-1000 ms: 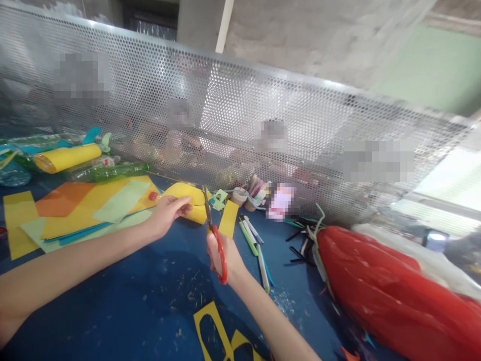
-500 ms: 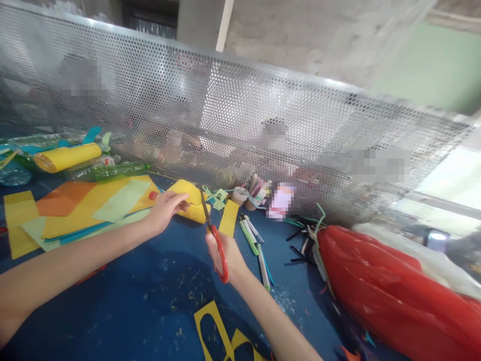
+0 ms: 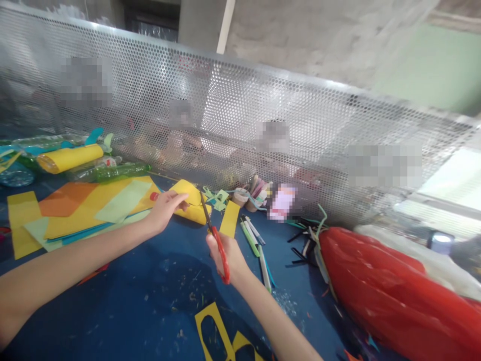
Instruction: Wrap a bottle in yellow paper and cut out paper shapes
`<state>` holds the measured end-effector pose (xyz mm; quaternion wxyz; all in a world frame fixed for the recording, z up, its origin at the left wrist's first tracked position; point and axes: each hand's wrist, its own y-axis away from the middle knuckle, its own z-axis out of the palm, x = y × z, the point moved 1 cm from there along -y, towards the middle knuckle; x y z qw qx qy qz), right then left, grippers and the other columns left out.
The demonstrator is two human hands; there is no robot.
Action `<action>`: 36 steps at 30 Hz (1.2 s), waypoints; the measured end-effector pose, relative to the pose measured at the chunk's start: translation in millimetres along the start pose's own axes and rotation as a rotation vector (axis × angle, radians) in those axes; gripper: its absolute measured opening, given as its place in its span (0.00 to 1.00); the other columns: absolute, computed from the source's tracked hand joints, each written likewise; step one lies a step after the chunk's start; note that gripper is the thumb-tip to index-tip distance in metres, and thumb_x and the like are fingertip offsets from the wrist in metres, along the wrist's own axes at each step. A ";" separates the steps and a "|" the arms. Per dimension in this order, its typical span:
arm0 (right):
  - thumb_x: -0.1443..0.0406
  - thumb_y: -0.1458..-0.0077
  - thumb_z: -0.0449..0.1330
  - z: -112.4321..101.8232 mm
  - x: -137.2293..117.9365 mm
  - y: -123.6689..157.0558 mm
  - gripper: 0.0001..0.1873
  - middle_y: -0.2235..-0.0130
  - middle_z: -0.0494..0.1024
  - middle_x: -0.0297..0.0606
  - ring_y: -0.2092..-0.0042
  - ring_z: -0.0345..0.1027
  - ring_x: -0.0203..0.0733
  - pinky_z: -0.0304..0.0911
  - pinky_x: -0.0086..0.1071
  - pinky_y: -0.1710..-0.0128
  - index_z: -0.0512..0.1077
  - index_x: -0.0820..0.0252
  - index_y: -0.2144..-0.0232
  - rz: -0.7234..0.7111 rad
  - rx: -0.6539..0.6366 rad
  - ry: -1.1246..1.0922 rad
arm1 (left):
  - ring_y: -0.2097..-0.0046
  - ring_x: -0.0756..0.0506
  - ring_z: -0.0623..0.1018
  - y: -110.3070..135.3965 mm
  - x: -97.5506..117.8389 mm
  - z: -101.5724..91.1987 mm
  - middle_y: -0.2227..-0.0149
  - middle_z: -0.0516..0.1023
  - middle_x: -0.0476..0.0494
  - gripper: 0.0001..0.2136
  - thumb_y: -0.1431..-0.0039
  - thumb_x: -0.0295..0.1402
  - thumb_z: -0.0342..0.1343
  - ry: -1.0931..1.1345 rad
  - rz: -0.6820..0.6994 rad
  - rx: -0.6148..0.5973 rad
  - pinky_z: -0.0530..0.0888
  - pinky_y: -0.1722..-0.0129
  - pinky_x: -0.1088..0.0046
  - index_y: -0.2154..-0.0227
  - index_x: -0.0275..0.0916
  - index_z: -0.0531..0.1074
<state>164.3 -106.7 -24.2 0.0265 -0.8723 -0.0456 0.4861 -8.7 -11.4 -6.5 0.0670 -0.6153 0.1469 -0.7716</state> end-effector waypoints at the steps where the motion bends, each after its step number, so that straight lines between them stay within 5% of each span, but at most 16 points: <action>1: 0.39 0.49 0.43 -0.4 -0.4 -0.2 0.29 0.86 0.56 0.27 0.86 0.49 0.30 0.47 0.27 0.88 0.54 0.55 0.83 -0.005 0.003 0.010 | 0.75 0.50 0.72 -0.4 -0.6 -0.6 0.82 0.71 0.49 0.12 0.53 0.38 0.58 -0.013 0.006 -0.001 0.69 0.69 0.73 0.84 0.36 0.70; 15: 0.42 0.50 0.48 -1.4 -0.3 -0.8 0.26 0.85 0.61 0.29 0.85 0.53 0.30 0.48 0.25 0.87 0.57 0.57 0.82 0.054 0.026 0.057 | 0.75 0.49 0.72 -6.9 -6.0 -6.9 0.83 0.70 0.50 0.13 0.49 0.39 0.55 -0.101 0.057 0.002 0.69 0.67 0.72 0.84 0.37 0.68; 20: 0.39 0.50 0.45 1.7 0.3 -1.7 0.28 0.87 0.56 0.25 0.89 0.48 0.29 0.46 0.25 0.91 0.56 0.56 0.81 0.150 0.014 -0.121 | 0.74 0.49 0.73 -6.3 -7.0 -6.5 0.81 0.71 0.49 0.14 0.49 0.40 0.55 -0.102 0.048 -0.013 0.69 0.68 0.73 0.82 0.37 0.69; 23: 0.38 0.50 0.44 2.6 2.6 -6.4 0.29 0.86 0.57 0.25 0.88 0.51 0.30 0.56 0.27 0.88 0.57 0.56 0.81 0.200 0.010 -0.337 | 0.74 0.49 0.72 -4.2 -6.8 -5.0 0.81 0.71 0.49 0.14 0.49 0.40 0.56 -0.072 0.033 -0.029 0.70 0.67 0.73 0.83 0.37 0.69; 26: 0.39 0.52 0.49 0.5 6.6 -13.5 0.28 0.80 0.67 0.31 0.80 0.65 0.36 0.68 0.32 0.77 0.60 0.57 0.79 0.138 0.073 -0.421 | 0.74 0.49 0.73 1.4 -4.4 -0.4 0.80 0.72 0.48 0.14 0.49 0.41 0.56 -0.096 0.017 -0.137 0.70 0.66 0.72 0.83 0.36 0.71; 30: 0.47 0.55 0.61 -3.5 8.5 -19.2 0.22 0.74 0.71 0.36 0.69 0.72 0.43 0.70 0.37 0.66 0.62 0.57 0.75 -0.053 0.167 -0.322 | 0.73 0.49 0.73 12.1 -0.7 9.0 0.76 0.74 0.45 0.11 0.49 0.39 0.57 -0.083 -0.028 -0.351 0.70 0.67 0.71 0.76 0.35 0.73; 36: 0.48 0.57 0.63 -8.4 -3.4 -16.6 0.22 0.73 0.68 0.32 0.70 0.69 0.40 0.69 0.34 0.69 0.59 0.56 0.74 -0.096 0.232 -0.422 | 0.73 0.49 0.74 20.5 -2.7 15.0 0.70 0.76 0.43 0.12 0.49 0.36 0.59 -0.038 -0.031 -0.574 0.71 0.70 0.71 0.63 0.35 0.72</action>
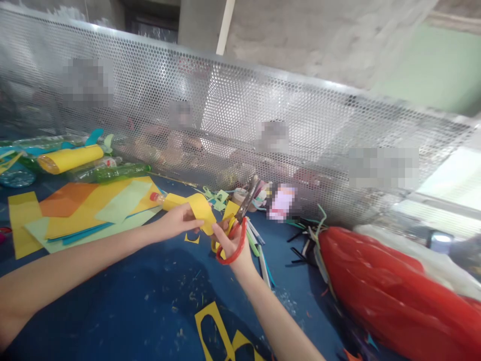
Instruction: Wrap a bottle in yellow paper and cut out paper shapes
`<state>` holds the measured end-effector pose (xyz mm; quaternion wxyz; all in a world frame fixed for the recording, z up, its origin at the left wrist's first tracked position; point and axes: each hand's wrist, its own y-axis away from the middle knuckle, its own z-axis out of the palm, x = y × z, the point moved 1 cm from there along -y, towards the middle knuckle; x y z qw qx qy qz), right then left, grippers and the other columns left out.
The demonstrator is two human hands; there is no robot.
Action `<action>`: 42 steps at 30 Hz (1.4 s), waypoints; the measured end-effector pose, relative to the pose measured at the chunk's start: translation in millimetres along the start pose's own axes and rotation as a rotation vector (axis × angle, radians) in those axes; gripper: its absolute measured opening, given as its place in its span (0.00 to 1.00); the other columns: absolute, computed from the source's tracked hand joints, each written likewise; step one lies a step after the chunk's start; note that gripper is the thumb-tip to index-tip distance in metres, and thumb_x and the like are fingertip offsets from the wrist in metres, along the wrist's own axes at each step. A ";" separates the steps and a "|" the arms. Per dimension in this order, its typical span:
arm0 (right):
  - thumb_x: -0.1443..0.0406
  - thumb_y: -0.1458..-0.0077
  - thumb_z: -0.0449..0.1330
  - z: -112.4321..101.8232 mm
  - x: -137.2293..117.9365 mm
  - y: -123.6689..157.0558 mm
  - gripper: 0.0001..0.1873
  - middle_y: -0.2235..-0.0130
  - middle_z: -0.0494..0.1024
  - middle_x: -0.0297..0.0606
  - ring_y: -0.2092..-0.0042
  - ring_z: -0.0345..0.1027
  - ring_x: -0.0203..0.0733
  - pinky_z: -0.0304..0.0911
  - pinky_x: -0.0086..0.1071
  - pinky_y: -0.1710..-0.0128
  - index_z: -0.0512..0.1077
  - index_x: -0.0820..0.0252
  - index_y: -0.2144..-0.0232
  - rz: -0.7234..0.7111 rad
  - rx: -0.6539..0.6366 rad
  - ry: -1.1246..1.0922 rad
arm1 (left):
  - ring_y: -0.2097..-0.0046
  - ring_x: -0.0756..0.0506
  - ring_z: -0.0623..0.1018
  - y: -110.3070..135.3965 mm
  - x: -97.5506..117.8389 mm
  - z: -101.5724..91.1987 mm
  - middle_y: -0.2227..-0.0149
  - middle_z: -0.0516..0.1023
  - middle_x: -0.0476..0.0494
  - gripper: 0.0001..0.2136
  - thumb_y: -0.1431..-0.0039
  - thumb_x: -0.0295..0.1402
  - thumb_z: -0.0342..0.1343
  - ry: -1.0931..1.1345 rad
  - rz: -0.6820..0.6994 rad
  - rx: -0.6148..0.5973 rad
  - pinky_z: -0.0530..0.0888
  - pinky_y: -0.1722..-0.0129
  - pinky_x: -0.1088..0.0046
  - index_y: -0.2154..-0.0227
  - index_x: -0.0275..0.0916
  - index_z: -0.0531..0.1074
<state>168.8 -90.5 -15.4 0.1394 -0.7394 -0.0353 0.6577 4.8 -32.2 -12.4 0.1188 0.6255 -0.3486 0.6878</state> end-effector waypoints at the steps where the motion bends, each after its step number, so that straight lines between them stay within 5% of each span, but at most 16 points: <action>1: 0.48 0.56 0.62 0.0 -1.1 0.1 0.22 0.74 0.67 0.31 0.71 0.68 0.38 0.68 0.32 0.71 0.59 0.56 0.74 0.002 0.005 0.011 | 0.73 0.49 0.74 0.7 -0.9 -0.2 0.69 0.76 0.43 0.14 0.50 0.36 0.59 0.002 -0.003 -0.007 0.72 0.70 0.71 0.60 0.36 0.70; 6: 0.53 0.63 0.66 2.3 3.3 1.1 0.22 0.79 0.61 0.26 0.78 0.58 0.32 0.60 0.28 0.79 0.56 0.56 0.78 -0.028 0.000 0.180 | 0.64 0.44 0.78 2.7 -2.8 -1.3 0.61 0.77 0.40 0.22 0.54 0.33 0.63 0.019 -0.028 -0.101 0.74 0.67 0.69 0.53 0.40 0.67; 12: 0.57 0.60 0.63 7.6 13.3 5.6 0.19 0.82 0.59 0.23 0.81 0.56 0.32 0.56 0.27 0.82 0.54 0.55 0.77 0.103 -0.102 0.175 | 0.62 0.45 0.78 -10.1 0.0 -17.3 0.63 0.78 0.40 0.13 0.45 0.40 0.55 0.200 -0.066 0.363 0.73 0.60 0.66 0.63 0.37 0.71; 16: 0.58 0.61 0.64 6.1 24.0 3.6 0.20 0.80 0.60 0.24 0.79 0.58 0.33 0.58 0.29 0.78 0.55 0.55 0.78 0.091 -0.183 0.170 | 0.64 0.46 0.77 -16.5 3.5 -30.4 0.68 0.79 0.42 0.11 0.48 0.39 0.58 0.283 -0.073 0.507 0.73 0.61 0.68 0.68 0.35 0.74; 20: 0.52 0.57 0.64 4.3 26.7 5.0 0.19 0.79 0.62 0.27 0.76 0.58 0.34 0.60 0.29 0.74 0.59 0.57 0.78 0.033 -0.293 0.252 | 0.69 0.48 0.77 -14.9 8.1 -30.2 0.72 0.78 0.44 0.11 0.51 0.39 0.61 0.304 -0.132 0.466 0.73 0.66 0.71 0.71 0.34 0.75; 26: 0.41 0.47 0.47 3.6 13.8 18.0 0.28 0.67 0.73 0.41 0.62 0.69 0.44 0.65 0.36 0.59 0.68 0.58 0.69 0.108 -0.403 0.116 | 0.72 0.47 0.77 -8.2 15.8 -16.6 0.74 0.78 0.43 0.12 0.54 0.39 0.64 0.331 -0.156 0.312 0.73 0.69 0.71 0.73 0.35 0.75; 32: 0.39 0.49 0.45 13.8 -0.8 27.6 0.28 0.77 0.63 0.30 0.76 0.59 0.35 0.65 0.33 0.67 0.61 0.56 0.76 0.111 -0.357 0.107 | 0.73 0.48 0.76 -3.6 18.3 -5.6 0.74 0.78 0.44 0.13 0.55 0.41 0.64 0.332 -0.171 0.223 0.73 0.70 0.72 0.72 0.35 0.75; 42: 0.37 0.51 0.45 12.1 -2.3 27.5 0.32 0.73 0.70 0.37 0.74 0.63 0.40 0.61 0.32 0.76 0.67 0.57 0.68 0.121 -0.278 0.227 | 0.72 0.47 0.76 0.6 23.3 2.5 0.74 0.78 0.46 0.13 0.55 0.42 0.63 0.292 -0.173 0.227 0.72 0.69 0.71 0.74 0.36 0.75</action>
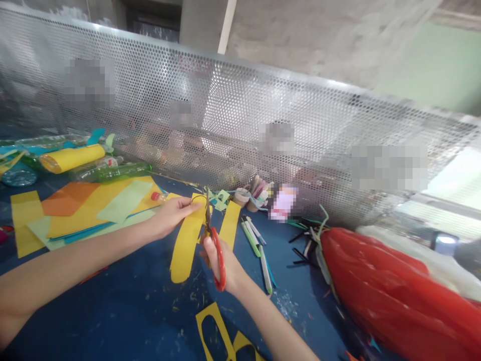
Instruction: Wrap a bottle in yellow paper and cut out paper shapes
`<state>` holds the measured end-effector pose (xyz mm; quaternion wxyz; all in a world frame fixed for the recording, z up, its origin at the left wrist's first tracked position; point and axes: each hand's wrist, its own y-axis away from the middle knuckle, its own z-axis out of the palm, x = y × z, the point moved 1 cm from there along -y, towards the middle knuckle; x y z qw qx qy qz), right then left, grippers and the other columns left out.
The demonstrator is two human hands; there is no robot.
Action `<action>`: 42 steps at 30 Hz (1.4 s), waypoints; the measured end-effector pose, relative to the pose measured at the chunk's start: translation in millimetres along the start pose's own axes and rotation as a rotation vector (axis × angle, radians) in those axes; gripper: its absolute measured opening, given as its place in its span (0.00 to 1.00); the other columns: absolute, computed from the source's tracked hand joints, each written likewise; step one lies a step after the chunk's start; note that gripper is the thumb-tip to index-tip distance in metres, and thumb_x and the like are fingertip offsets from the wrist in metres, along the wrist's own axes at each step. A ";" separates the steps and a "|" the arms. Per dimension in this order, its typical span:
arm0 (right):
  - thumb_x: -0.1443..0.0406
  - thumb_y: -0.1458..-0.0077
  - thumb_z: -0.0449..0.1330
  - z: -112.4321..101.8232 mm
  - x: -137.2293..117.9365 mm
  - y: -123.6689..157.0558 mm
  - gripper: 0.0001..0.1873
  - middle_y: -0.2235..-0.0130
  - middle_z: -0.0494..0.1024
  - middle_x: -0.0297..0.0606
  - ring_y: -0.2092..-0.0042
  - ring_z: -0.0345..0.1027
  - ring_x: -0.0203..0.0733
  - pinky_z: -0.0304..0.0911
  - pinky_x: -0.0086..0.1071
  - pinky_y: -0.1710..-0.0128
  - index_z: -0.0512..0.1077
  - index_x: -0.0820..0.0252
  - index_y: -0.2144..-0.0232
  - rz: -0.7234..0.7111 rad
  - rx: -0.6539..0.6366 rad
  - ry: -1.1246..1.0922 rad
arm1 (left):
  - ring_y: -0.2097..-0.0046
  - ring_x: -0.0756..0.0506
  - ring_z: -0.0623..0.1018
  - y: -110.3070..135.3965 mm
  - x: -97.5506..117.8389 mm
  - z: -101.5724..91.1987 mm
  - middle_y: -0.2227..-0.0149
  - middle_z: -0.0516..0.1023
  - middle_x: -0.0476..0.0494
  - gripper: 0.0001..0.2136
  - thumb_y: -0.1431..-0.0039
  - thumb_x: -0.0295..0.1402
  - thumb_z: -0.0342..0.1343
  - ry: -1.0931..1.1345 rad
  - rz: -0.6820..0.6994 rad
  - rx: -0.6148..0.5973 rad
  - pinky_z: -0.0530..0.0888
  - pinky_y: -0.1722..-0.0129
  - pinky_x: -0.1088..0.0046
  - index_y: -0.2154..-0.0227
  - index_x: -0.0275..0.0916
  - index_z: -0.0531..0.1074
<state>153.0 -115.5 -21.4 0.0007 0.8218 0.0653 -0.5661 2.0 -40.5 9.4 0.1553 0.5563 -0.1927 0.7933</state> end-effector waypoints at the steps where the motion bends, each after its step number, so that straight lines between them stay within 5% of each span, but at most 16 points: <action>1: 0.37 0.51 0.45 -0.2 0.2 -0.1 0.32 0.72 0.71 0.38 0.73 0.64 0.40 0.61 0.33 0.75 0.67 0.57 0.68 0.006 -0.004 0.010 | 0.72 0.47 0.76 -0.2 -0.3 -0.2 0.74 0.78 0.46 0.13 0.55 0.42 0.63 -0.003 0.005 0.013 0.72 0.69 0.71 0.74 0.36 0.74; 7: 0.34 0.54 0.42 -0.9 -3.5 0.1 0.37 0.73 0.69 0.37 0.73 0.62 0.40 0.61 0.35 0.73 0.66 0.58 0.66 0.035 -0.041 0.074 | 0.71 0.47 0.76 -0.8 -1.2 -1.1 0.74 0.77 0.46 0.13 0.54 0.42 0.62 -0.034 0.029 0.029 0.72 0.69 0.71 0.75 0.36 0.73; 14: 0.33 0.55 0.43 -0.2 -12.9 1.1 0.33 0.77 0.63 0.31 0.75 0.57 0.36 0.62 0.34 0.70 0.60 0.57 0.74 0.018 -0.039 0.076 | 0.72 0.47 0.74 -0.2 -1.8 -1.6 0.75 0.75 0.47 0.14 0.53 0.43 0.60 -0.113 0.047 0.041 0.70 0.70 0.71 0.76 0.36 0.71; 30: 0.37 0.48 0.38 1.1 20.4 -5.6 0.33 0.85 0.64 0.32 0.83 0.60 0.36 0.57 0.29 0.82 0.59 0.56 0.83 0.044 0.002 0.047 | 0.74 0.49 0.72 2.0 -4.9 2.4 0.76 0.73 0.49 0.14 0.53 0.44 0.60 -0.104 0.019 0.033 0.68 0.72 0.73 0.76 0.36 0.70; 42: 0.35 0.51 0.41 1.5 18.7 -6.0 0.33 0.87 0.60 0.30 0.87 0.55 0.33 0.52 0.28 0.87 0.57 0.55 0.83 0.062 0.047 0.024 | 0.72 0.48 0.74 3.0 -3.2 3.3 0.74 0.76 0.47 0.13 0.53 0.42 0.62 -0.042 -0.028 0.034 0.70 0.69 0.72 0.75 0.35 0.72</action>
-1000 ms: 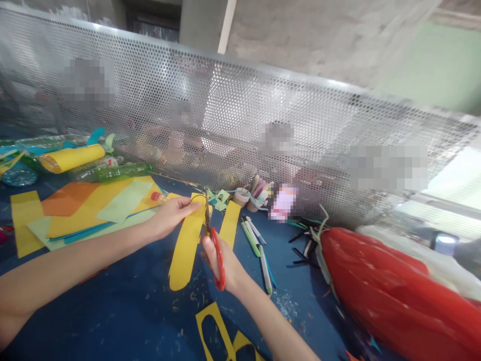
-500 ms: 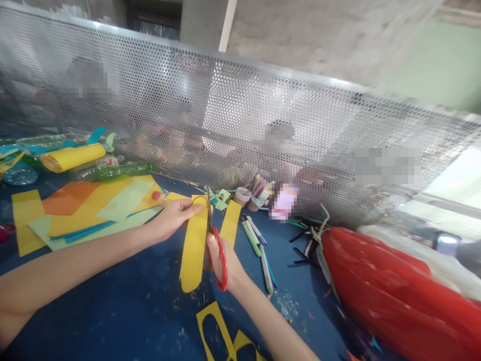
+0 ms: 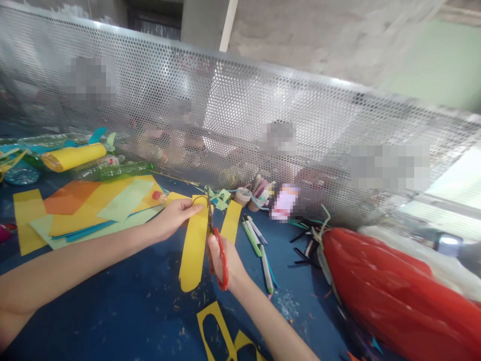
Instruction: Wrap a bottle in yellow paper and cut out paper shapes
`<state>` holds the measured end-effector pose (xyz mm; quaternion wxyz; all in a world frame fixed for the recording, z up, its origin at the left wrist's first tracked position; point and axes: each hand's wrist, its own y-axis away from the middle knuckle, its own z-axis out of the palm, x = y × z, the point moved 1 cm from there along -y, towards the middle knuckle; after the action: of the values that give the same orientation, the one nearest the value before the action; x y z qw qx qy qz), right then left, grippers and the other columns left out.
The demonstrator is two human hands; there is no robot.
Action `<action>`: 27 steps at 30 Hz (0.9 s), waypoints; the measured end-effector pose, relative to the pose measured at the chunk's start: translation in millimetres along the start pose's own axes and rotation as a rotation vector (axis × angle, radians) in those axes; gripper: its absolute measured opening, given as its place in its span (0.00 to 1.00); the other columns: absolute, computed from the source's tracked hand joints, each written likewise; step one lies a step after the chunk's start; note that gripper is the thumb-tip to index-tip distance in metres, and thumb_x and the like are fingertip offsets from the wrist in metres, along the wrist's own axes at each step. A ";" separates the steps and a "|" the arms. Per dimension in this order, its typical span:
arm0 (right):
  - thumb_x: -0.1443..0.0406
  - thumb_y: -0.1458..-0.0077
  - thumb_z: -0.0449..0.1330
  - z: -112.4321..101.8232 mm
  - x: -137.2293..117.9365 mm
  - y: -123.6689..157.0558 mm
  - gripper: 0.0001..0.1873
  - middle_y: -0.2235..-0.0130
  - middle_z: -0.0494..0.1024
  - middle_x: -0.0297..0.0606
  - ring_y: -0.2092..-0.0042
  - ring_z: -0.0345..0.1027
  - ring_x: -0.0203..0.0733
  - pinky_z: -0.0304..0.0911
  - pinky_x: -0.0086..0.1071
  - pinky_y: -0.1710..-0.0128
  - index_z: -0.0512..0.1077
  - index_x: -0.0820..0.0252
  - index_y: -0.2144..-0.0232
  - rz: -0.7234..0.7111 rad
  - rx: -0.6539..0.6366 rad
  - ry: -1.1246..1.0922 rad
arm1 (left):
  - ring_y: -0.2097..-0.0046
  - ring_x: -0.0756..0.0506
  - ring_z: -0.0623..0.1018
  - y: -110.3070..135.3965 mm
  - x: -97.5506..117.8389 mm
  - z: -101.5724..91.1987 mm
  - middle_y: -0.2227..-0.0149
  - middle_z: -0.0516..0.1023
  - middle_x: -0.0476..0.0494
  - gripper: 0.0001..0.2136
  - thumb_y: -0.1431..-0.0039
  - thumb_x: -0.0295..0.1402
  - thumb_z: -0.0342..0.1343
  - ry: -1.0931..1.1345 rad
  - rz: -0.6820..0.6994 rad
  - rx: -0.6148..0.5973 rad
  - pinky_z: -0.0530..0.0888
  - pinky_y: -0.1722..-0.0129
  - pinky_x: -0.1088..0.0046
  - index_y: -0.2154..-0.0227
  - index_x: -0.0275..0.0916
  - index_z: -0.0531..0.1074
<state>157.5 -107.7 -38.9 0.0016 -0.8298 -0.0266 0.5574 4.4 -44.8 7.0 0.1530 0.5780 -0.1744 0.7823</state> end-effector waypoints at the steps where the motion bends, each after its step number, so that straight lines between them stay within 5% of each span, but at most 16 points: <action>1: 0.36 0.51 0.41 -0.2 0.9 0.0 0.32 0.87 0.60 0.30 0.87 0.56 0.33 0.53 0.28 0.87 0.57 0.55 0.83 -0.006 0.002 0.002 | 0.72 0.48 0.74 0.0 0.1 -0.1 0.74 0.76 0.47 0.13 0.53 0.42 0.62 -0.002 0.000 0.003 0.70 0.69 0.72 0.75 0.35 0.72; 27: 0.38 0.49 0.43 1.2 2.7 1.0 0.31 0.86 0.60 0.28 0.86 0.56 0.33 0.54 0.26 0.88 0.62 0.58 0.78 0.041 0.010 -0.032 | 0.69 0.48 0.77 -1.6 1.5 -3.2 0.71 0.78 0.44 0.07 0.45 0.33 0.57 -0.029 -0.036 -0.009 0.72 0.64 0.70 0.72 0.34 0.74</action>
<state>157.5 -108.7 -41.9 -0.0062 -0.8211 -0.0069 0.5707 2.0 -41.9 7.7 0.1668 0.5915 -0.1696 0.7704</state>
